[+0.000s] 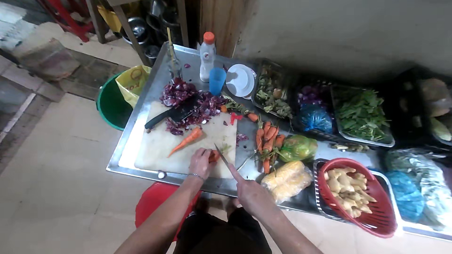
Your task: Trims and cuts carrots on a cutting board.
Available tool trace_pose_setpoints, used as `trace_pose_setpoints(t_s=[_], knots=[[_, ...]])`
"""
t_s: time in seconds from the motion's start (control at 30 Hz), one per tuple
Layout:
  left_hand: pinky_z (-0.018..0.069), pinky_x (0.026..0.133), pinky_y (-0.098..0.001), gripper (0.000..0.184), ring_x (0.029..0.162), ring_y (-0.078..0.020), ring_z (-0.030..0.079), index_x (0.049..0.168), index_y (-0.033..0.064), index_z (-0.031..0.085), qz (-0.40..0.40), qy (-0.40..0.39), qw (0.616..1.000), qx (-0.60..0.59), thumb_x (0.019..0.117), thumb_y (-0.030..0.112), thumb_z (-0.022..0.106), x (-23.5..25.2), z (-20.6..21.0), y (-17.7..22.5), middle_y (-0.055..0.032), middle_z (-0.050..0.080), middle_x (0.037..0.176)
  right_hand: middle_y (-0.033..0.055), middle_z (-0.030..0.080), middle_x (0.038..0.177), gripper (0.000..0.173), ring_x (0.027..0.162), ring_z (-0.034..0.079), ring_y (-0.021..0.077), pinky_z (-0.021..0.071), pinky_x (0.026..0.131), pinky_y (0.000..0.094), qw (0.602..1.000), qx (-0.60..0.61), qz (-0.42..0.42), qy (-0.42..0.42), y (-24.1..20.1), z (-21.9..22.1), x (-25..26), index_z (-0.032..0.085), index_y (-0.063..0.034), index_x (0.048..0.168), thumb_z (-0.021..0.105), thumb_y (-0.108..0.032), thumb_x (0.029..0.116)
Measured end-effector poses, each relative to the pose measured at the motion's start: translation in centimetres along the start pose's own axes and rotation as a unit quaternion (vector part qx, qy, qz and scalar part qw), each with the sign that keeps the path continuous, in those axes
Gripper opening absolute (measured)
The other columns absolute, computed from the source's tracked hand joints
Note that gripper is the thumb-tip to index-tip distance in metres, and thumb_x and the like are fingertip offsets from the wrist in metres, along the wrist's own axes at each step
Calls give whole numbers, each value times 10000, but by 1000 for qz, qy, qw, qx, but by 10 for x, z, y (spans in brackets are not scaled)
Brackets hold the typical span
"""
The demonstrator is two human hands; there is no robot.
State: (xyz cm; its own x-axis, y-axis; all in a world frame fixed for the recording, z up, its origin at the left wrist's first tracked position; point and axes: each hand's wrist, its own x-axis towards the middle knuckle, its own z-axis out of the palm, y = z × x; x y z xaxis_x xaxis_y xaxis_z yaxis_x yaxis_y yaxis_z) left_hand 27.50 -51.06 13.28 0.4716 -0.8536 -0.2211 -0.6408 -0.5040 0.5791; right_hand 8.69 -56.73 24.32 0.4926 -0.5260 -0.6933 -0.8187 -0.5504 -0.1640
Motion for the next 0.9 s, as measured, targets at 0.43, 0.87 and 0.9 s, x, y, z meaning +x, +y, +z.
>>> trace_pose_setpoints(t_s=[0.43,0.87,0.9], knots=[[484,1085,-506,524,1259,-330,595,1346,93,652,1,36,999,30,880,265,818,-2,2,-14,-158,628,1345,154,731,1013,626,913,726,341,577,857,548,985,160,-8,65,30,60,47,91,-409,1654,378,-337,1102],[506,1067,-470,316,1249,-304,618,1306,86,677,228,-44,973,-3,1055,100,485,86,15,112,-155,635,1346,93,709,861,670,633,659,218,591,655,448,915,332,49,224,92,92,-44,173,-303,1667,474,-262,1071],[508,1058,-495,331,1241,-312,626,1333,96,657,202,-76,976,-5,1077,128,449,101,20,129,-155,630,1360,100,722,902,672,656,672,224,596,673,457,913,338,51,223,92,96,-50,181,-295,1667,482,-248,1068]])
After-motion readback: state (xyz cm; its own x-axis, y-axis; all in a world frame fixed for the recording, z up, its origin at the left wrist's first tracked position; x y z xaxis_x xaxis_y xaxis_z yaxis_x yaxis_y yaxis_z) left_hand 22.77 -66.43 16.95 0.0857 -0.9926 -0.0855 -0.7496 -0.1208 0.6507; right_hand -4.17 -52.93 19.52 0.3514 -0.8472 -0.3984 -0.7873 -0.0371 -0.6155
